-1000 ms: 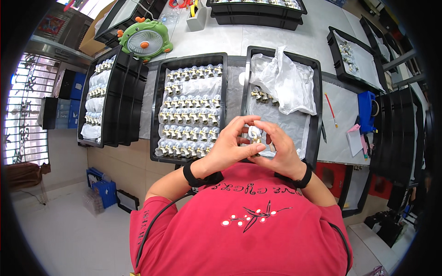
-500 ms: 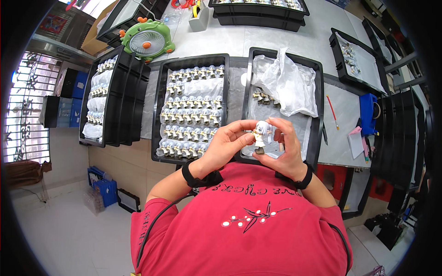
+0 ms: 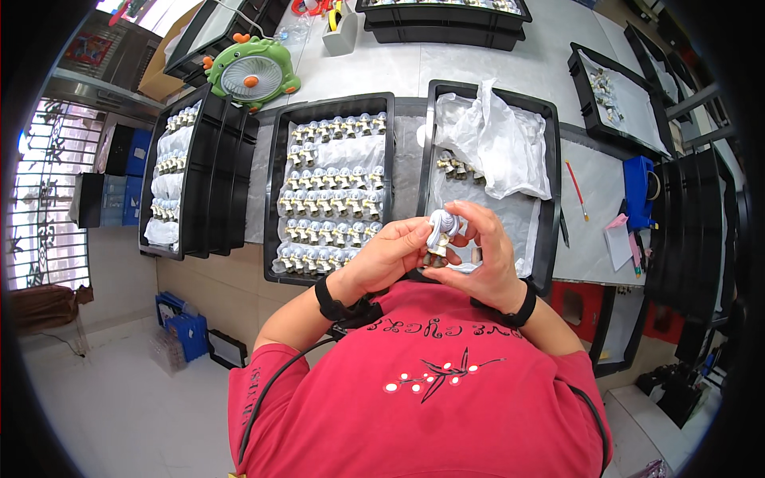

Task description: The recorder is inspecting and sorting small manufactured parts (likely light-switch or electrical components) from a large bin into black trays.

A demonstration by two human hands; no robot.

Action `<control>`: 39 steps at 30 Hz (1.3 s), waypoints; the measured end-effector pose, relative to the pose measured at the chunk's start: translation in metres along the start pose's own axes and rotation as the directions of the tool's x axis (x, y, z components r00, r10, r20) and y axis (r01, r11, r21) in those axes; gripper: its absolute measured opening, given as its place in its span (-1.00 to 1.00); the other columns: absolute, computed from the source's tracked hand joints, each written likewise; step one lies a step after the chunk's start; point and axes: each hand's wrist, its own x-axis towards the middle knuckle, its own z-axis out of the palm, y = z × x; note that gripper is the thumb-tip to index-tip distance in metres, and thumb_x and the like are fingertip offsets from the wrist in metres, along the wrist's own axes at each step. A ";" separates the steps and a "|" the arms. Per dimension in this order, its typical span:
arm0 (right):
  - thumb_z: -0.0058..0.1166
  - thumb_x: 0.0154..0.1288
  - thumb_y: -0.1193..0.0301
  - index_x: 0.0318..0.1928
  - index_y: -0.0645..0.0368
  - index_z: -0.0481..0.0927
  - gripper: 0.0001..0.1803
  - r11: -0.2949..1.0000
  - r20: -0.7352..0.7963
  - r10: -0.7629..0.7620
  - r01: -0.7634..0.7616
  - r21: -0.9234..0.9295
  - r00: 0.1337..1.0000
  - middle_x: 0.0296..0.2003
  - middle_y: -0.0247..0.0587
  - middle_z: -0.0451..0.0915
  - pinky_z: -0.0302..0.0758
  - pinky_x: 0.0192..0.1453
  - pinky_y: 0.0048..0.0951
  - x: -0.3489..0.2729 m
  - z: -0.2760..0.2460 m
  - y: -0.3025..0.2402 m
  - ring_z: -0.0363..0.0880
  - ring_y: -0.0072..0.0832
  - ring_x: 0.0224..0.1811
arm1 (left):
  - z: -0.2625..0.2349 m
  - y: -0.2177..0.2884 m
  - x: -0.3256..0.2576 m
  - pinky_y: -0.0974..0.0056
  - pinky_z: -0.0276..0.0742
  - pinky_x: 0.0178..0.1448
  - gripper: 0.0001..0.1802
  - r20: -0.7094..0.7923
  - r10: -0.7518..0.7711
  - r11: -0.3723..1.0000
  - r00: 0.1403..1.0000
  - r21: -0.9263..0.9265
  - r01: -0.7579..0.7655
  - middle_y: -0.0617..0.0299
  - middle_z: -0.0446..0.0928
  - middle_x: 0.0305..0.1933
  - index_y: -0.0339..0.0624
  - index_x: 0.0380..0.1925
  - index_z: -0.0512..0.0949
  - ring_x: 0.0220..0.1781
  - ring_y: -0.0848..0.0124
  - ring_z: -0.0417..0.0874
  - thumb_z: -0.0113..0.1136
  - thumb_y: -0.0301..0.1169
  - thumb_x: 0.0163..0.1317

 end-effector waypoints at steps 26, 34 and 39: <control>0.33 -0.03 0.46 0.04 0.15 0.46 -0.45 0.972 0.135 0.217 -0.200 -0.126 0.967 0.08 -0.12 0.39 0.41 -0.27 -0.47 -0.004 0.009 0.013 0.45 -0.36 -0.18 | -0.246 0.032 0.009 0.21 0.54 -0.12 -0.64 -0.476 0.737 0.340 0.479 0.874 0.346 0.02 0.59 -0.27 -0.32 -0.21 0.56 -0.24 0.19 0.65 0.29 -0.39 -0.03; 0.29 -0.01 0.51 0.01 0.17 0.48 -0.50 0.937 0.079 0.314 -0.295 -0.187 0.946 0.06 -0.14 0.39 0.38 -0.31 -0.50 -0.017 0.008 0.016 0.35 -0.48 -0.39 | -0.292 0.054 0.020 -0.01 0.48 0.05 -0.66 -0.461 0.760 0.037 0.459 0.735 0.677 -0.02 0.49 -0.01 -0.21 -0.14 0.54 -0.02 -0.03 0.56 0.23 -0.35 0.05; 0.28 -0.01 0.51 0.00 0.18 0.49 -0.52 0.920 0.067 0.352 -0.331 -0.209 0.934 0.06 -0.15 0.39 0.38 -0.32 -0.50 -0.020 0.010 0.013 0.33 -0.49 -0.42 | -0.294 0.055 0.032 -0.03 0.55 -0.07 -0.68 -0.451 0.740 -0.070 0.500 0.687 0.723 -0.02 0.48 -0.01 -0.19 -0.11 0.51 -0.15 -0.07 0.61 0.14 -0.43 0.09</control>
